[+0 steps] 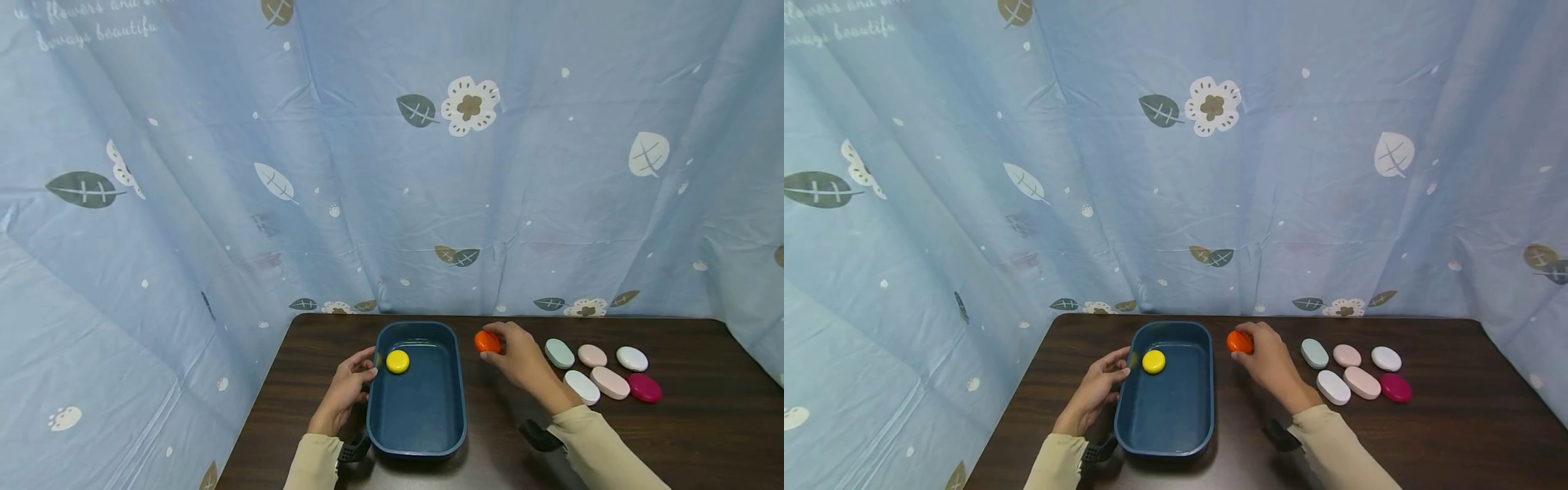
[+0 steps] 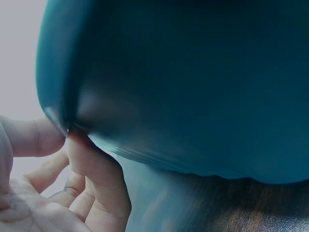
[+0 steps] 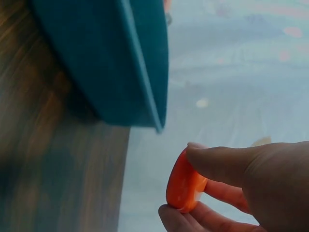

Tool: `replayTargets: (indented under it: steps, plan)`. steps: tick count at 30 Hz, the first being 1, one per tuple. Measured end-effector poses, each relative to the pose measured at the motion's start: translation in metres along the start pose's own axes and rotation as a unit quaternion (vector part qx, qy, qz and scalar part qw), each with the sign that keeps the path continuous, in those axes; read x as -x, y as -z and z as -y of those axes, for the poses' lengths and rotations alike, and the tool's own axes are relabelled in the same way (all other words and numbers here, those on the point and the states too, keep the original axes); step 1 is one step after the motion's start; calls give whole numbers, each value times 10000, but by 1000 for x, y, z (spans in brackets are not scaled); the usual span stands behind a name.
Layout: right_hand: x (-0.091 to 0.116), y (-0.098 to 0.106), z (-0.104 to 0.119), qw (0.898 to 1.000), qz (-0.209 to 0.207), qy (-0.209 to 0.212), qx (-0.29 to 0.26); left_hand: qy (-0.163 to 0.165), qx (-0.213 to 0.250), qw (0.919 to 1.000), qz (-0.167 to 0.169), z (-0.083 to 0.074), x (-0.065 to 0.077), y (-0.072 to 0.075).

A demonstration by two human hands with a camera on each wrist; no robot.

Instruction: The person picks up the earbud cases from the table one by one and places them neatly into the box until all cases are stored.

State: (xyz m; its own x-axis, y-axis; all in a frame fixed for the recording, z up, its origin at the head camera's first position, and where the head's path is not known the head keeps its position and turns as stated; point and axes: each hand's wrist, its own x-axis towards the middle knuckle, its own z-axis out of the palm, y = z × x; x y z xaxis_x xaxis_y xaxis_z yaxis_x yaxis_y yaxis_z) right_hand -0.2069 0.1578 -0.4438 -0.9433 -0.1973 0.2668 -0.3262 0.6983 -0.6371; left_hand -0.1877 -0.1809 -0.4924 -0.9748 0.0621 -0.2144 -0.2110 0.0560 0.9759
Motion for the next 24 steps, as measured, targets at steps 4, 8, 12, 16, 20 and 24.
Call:
replayTargets:
  steps: [4,8,12,16,20,24]
  plan:
    - [-6,-5,12,9999,93,-5,-87,-9,-19,10000,17,2,0,1]
    - [-13,-13,22,9997,183,-14,-142,8,0,10000,16,2,1,1]
    - [-18,-21,32,9995,240,21,-207,14,9,10000,9,2,1,2]
    - [-22,-29,42,9992,312,-55,-260,9,3,10000,7,2,1,2]
    - [-27,-37,50,9987,430,-169,-234,12,2,10000,16,2,1,2]
    - [-32,-45,54,9983,511,-197,-193,15,-34,10000,-2,2,1,2]
